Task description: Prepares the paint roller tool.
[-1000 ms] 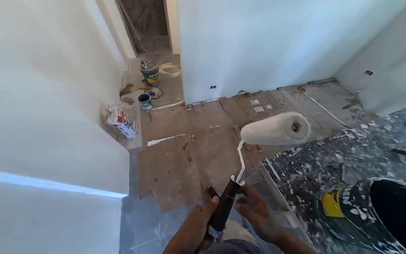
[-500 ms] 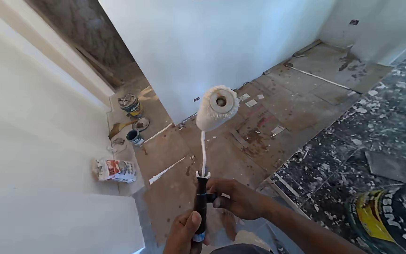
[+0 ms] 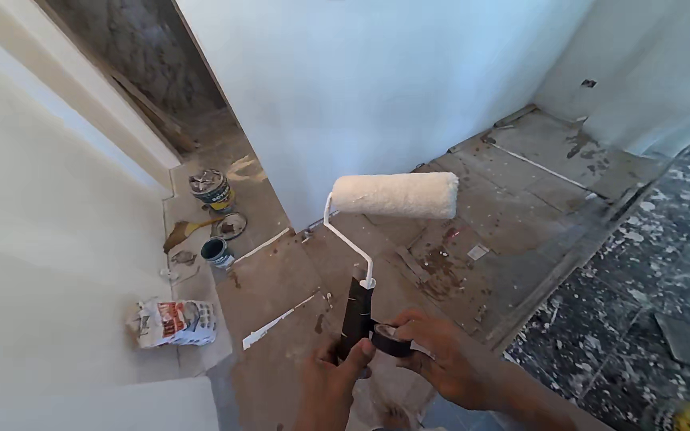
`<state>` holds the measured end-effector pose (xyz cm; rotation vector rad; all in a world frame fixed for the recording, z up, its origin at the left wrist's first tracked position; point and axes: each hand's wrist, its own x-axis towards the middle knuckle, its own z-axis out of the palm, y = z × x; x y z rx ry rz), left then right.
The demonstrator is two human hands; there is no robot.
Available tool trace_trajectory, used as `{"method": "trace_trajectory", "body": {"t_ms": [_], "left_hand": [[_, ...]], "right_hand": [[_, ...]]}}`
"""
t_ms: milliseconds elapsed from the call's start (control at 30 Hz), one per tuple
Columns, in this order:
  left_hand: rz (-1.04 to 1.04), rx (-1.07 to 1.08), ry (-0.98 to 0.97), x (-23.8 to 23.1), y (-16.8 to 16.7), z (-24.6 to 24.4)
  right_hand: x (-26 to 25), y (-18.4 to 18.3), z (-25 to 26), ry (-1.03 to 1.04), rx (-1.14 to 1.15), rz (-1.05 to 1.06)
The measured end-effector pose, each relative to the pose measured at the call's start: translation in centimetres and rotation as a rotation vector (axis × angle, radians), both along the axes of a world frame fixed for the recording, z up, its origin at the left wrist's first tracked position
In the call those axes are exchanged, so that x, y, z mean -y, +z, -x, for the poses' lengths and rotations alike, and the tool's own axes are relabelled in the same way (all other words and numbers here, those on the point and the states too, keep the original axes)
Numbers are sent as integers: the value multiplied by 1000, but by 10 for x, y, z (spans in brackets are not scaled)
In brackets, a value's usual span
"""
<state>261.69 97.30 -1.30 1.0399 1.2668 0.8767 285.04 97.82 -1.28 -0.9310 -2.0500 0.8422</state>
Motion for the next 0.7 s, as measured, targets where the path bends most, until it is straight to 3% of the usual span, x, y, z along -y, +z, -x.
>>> {"method": "trace_trajectory", "body": {"t_ms": [167,267,367,533,600,700], "left_hand": [[-141,-243,-93,-87,-8,51],[-176,-502,-224,-130,-13,80],[-125,-612,-322,-171,-23,111],[21,-576,-475,-213,-45,139],[86,-463,-492,-223,-59,151],[161,-171,-466,-234,-79,165]], "right_hand": [[-81,12,74,-228,2,-27],[-133,19,116,-312,242,-54],[-173,27,154,-312,506,24],[-221,35,205,-197,751,270],[-246,43,224,-160,904,466],[-272,36,250,-158,1028,576]]}}
